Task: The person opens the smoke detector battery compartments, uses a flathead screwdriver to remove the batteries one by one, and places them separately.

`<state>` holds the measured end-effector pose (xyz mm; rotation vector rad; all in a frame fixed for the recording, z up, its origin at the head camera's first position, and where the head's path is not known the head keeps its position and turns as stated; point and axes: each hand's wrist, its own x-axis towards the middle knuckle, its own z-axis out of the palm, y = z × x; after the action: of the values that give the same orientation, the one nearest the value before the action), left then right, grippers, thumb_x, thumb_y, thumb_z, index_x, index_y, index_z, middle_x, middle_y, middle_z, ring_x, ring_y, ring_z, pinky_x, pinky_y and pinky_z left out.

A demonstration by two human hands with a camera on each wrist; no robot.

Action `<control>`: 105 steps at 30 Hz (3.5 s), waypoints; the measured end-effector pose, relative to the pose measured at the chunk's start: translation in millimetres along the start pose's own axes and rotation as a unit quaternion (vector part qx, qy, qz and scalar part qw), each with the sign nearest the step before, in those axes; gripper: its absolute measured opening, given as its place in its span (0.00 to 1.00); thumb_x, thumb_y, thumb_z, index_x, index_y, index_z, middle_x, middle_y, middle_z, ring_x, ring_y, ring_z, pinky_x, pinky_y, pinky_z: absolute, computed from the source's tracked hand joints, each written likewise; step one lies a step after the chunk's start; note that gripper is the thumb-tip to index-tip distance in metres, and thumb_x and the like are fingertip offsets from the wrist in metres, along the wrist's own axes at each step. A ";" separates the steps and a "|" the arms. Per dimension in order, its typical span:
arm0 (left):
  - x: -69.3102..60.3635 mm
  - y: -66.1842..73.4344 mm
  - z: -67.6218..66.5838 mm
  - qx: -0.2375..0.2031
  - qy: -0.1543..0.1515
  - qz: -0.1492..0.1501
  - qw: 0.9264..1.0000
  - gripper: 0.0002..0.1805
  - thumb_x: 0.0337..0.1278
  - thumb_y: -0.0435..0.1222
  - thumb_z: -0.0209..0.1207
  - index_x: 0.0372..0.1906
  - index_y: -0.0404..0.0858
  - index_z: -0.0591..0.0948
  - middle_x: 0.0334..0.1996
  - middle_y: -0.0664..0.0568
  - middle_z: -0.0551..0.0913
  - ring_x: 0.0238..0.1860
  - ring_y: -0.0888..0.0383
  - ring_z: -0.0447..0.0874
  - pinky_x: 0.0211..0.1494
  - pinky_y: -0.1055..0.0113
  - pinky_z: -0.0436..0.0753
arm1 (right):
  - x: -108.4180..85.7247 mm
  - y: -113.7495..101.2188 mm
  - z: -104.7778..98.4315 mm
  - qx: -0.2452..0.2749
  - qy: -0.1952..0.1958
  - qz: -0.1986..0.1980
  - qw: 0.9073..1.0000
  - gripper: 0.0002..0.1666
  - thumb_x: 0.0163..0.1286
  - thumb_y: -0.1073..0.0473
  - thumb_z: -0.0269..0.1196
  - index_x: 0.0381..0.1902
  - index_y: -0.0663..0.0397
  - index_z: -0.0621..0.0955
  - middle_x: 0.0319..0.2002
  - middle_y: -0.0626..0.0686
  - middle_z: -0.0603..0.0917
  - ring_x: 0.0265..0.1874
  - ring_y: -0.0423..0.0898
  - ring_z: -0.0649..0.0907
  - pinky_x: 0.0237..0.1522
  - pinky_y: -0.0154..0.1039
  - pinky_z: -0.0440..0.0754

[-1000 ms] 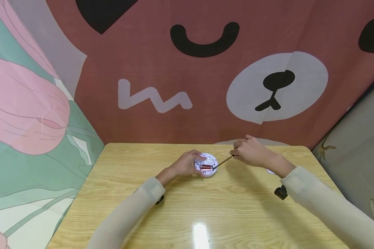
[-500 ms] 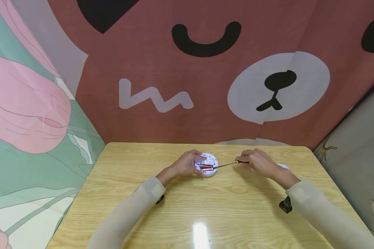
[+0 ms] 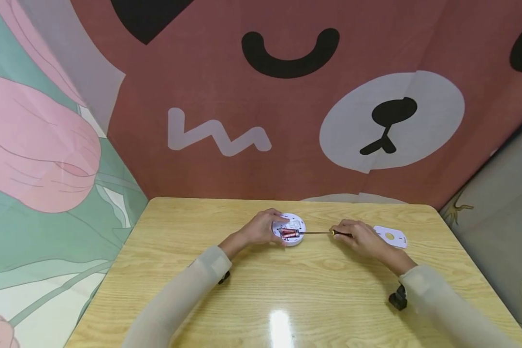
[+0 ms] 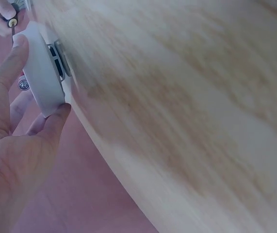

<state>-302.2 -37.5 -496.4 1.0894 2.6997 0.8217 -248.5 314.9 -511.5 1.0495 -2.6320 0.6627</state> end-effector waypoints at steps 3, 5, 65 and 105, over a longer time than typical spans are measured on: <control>0.3 -0.4 -0.5 0.000 0.000 0.001 1.000 0.41 0.43 0.46 0.85 0.66 0.42 0.85 0.68 0.42 0.79 0.70 0.46 0.77 0.77 0.49 0.70 | -2.5 -0.6 3.0 0.013 -0.002 0.013 1.000 0.17 0.73 0.66 0.69 0.57 0.64 0.88 0.35 0.43 0.84 0.23 0.27 0.67 0.23 0.29 0.67; 0.3 -0.7 -0.5 -0.002 -0.001 0.000 1.000 0.41 0.43 0.46 0.85 0.66 0.42 0.85 0.68 0.42 0.80 0.70 0.46 0.77 0.78 0.49 0.70 | -3.8 -0.7 5.1 0.022 -0.002 0.019 1.000 0.16 0.73 0.65 0.69 0.57 0.62 0.88 0.36 0.42 0.85 0.24 0.28 0.68 0.25 0.29 0.68; -0.9 0.1 0.1 -0.010 -0.011 -0.018 1.000 0.41 0.47 0.46 0.84 0.69 0.43 0.83 0.69 0.43 0.78 0.71 0.46 0.75 0.78 0.47 0.68 | 11.3 22.4 -21.6 0.052 0.040 0.050 0.997 0.17 0.66 0.71 0.74 0.53 0.65 0.89 0.40 0.51 0.89 0.26 0.32 0.76 0.25 0.33 0.75; -2.0 -4.1 2.7 -0.008 -0.015 -0.026 1.000 0.41 0.49 0.48 0.83 0.71 0.45 0.82 0.71 0.45 0.77 0.73 0.48 0.73 0.78 0.49 0.68 | 16.5 83.3 -28.5 -0.029 0.028 0.135 0.990 0.19 0.67 0.66 0.75 0.54 0.67 0.89 0.48 0.66 0.90 0.43 0.63 0.89 0.40 0.58 0.88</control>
<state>-302.4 -40.1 -501.0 1.0162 2.6794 0.8099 -317.1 372.5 -507.6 0.6546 -2.7515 0.6521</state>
